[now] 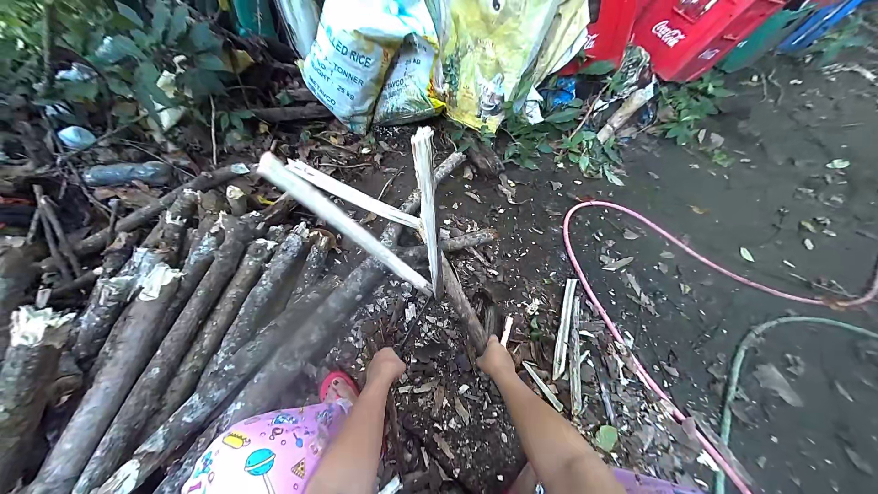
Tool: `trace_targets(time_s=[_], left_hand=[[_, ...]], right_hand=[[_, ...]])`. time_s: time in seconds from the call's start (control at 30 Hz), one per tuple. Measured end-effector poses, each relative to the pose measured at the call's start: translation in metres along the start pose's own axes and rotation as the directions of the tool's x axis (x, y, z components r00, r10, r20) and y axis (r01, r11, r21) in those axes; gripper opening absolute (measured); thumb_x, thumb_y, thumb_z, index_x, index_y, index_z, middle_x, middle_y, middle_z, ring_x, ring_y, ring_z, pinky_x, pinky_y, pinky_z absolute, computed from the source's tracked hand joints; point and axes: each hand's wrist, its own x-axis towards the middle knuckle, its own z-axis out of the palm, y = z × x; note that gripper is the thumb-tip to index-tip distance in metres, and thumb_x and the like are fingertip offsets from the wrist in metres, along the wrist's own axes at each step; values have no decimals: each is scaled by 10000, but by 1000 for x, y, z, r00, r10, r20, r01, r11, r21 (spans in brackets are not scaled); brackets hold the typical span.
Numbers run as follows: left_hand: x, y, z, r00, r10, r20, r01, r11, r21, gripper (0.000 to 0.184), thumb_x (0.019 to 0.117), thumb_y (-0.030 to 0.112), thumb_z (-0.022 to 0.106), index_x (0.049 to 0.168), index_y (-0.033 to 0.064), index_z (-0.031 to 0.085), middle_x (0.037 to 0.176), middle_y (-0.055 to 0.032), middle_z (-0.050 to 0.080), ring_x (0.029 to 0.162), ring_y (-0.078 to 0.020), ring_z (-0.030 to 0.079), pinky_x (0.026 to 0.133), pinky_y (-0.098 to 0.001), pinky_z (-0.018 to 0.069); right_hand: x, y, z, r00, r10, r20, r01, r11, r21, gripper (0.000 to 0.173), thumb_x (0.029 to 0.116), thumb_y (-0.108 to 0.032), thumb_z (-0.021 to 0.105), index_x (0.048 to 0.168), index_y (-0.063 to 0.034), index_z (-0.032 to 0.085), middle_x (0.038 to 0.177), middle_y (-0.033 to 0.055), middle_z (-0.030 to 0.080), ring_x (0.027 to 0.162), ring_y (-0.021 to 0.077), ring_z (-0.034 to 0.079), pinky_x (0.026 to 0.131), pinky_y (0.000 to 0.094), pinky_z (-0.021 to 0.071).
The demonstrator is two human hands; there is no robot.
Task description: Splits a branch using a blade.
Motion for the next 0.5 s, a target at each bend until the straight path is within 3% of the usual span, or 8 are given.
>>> trace_targets(time_s=[0.07, 0.13, 0.2, 0.27, 0.37, 0.43, 0.47, 0.5], left_hand=[[4, -1, 12, 1000, -1, 15, 3, 996, -86, 479, 976, 263, 658, 1345, -34, 583, 1304, -231, 648, 1184, -332, 665, 1012, -518, 528], [9, -1, 22, 1000, 15, 25, -11, 984, -176, 497, 975, 253, 671, 1367, -29, 557, 1265, -230, 653, 1118, -323, 682, 980, -500, 541], [14, -1, 28, 998, 48, 34, -40, 975, -220, 538, 978, 246, 678, 1413, -26, 516, 1280, -245, 642, 1114, -336, 682, 985, -507, 538], [7, 0, 32, 995, 91, 44, -76, 960, -269, 563, 1002, 260, 663, 1450, -28, 483, 1324, -259, 621, 1156, -351, 669, 1014, -511, 527], [-43, 9, 31, 987, 148, 59, -105, 881, -461, 512, 1089, 217, 539, 1528, -7, 401, 1472, -226, 510, 1285, -307, 544, 1104, -433, 414], [-29, -9, 32, 933, 351, 78, -259, 805, -534, 520, 1076, 190, 552, 1480, -99, 400, 1405, -298, 525, 1186, -317, 572, 998, -418, 490], [-40, -8, 28, 932, 354, 75, -253, 785, -565, 517, 1073, 163, 544, 1488, -103, 389, 1417, -308, 511, 1201, -334, 561, 1014, -432, 471], [-71, 3, 23, 966, 255, 50, -170, 766, -620, 502, 1069, 117, 511, 1515, -77, 388, 1478, -290, 490, 1282, -350, 532, 1098, -444, 397]], right_hand=[[7, 6, 12, 998, -32, 53, 27, 994, 103, 784, 855, -192, 802, 1495, -6, 388, 1340, 248, 624, 1257, 385, 624, 1042, 556, 504], [10, 3, 15, 994, -76, 73, 67, 990, 126, 978, 805, -242, 872, 1568, -41, 295, 1446, 276, 535, 1317, 413, 569, 1080, 570, 472], [2, -17, 3, 981, -188, -38, 192, 969, 154, 1263, 721, -324, 942, 1662, -124, 125, 1603, 266, 353, 1393, 442, 479, 1107, 599, 435], [-16, -47, -14, 901, -384, -202, 421, 886, 196, 1327, 667, -319, 968, 1664, -109, 118, 1667, 236, 261, 1455, 428, 416, 1135, 603, 409], [-34, -86, -21, 725, -656, -211, 679, 732, 61, 1176, 683, -228, 927, 1640, -95, 258, 1694, 209, 226, 1545, 393, 276, 1226, 600, 266], [-35, -103, -13, 654, -756, 22, 751, 645, -144, 939, 776, -140, 848, 1599, -154, 397, 1690, 175, 264, 1569, 380, 215, 1245, 627, 165], [-33, -108, -5, 626, -766, 145, 775, 590, -227, 808, 813, -109, 815, 1549, -153, 483, 1670, 159, 325, 1571, 382, 205, 1239, 656, 136], [-30, -112, 2, 604, -762, 235, 792, 539, -288, 681, 837, -76, 785, 1478, -138, 564, 1627, 135, 411, 1564, 372, 231, 1234, 666, 131]])
